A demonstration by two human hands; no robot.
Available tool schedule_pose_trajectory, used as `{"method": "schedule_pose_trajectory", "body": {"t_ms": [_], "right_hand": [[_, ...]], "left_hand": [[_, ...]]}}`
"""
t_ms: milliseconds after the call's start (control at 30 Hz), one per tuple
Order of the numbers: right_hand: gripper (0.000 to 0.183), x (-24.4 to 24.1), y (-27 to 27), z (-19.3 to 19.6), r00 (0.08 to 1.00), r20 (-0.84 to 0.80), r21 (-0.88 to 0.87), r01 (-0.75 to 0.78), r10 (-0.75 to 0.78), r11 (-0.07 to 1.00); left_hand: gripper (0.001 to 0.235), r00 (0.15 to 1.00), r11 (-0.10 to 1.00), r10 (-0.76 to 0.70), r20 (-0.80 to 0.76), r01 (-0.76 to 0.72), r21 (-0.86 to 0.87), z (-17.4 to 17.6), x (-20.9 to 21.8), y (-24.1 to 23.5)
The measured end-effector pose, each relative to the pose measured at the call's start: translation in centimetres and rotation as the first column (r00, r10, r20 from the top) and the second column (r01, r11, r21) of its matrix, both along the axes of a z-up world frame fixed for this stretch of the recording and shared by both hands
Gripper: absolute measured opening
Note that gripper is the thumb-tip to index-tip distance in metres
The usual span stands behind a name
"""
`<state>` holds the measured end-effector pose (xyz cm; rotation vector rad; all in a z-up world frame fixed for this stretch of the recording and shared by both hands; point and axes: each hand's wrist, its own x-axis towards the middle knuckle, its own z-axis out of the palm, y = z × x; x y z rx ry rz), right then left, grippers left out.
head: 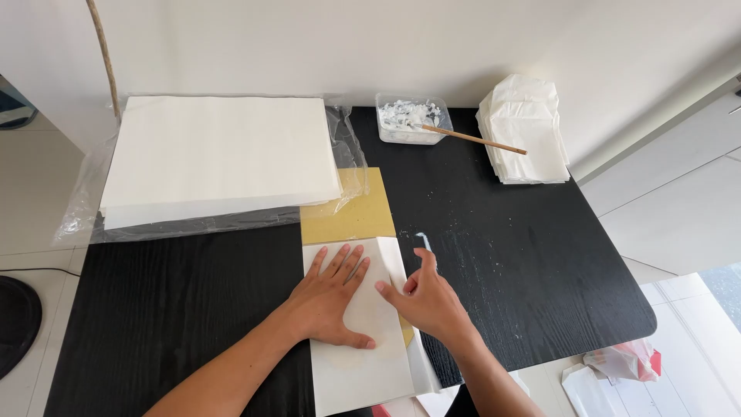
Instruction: Folding paper sheets and applying glue with a brush to manually assemble paper bags.
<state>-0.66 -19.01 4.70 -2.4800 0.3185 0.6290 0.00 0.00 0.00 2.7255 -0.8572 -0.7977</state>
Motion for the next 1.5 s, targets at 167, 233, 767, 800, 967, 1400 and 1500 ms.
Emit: {"method": "schedule_pose_trajectory", "body": {"t_ms": [167, 233, 767, 800, 967, 1400, 1500], "right_hand": [[0.069, -2.5, -2.2, -4.0, 0.93, 0.035, 0.563, 0.283, -0.365, 0.776], [0.072, -3.3, -2.4, -4.6, 0.842, -0.028, 0.776, 0.357, -0.539, 0.519], [0.095, -3.1, -1.8, -6.4, 0.738, -0.271, 0.962, 0.235, -0.618, -0.141], [0.093, -3.0, -1.9, -6.8, 0.739, -0.261, 0.965, 0.212, -0.621, -0.153], [0.091, -2.9, -2.5, -8.9, 0.788, -0.159, 0.987, 0.118, -0.595, -0.107], [0.091, -3.3, -2.3, -11.7, 0.865, 0.298, 0.943, -0.2, -0.403, 0.267], [0.095, -3.3, -2.2, -11.3, 0.886, 0.325, 0.918, -0.21, -0.332, 0.337]], "left_hand": [[0.135, 1.0, 1.0, -0.003, 0.001, 0.003, 0.025, 0.1, 0.0, 0.0], [0.135, 1.0, 1.0, -0.005, 0.002, 0.005, 0.018, -0.1, 0.0, 0.0], [0.137, 0.999, 1.0, -0.012, 0.045, 0.012, 0.001, -0.9, 0.0, 0.1], [0.138, 0.999, 1.0, -0.015, 0.046, 0.015, -0.003, -0.9, 0.1, 0.1], [0.138, 0.999, 1.0, -0.016, 0.038, 0.015, 0.009, -0.6, 0.1, 0.1], [0.137, 0.999, 1.0, -0.017, 0.045, 0.018, -0.016, -1.2, 0.2, 0.1], [0.133, 1.0, 1.0, -0.015, 0.004, 0.015, -0.004, -0.1, 0.0, 0.0]]}}
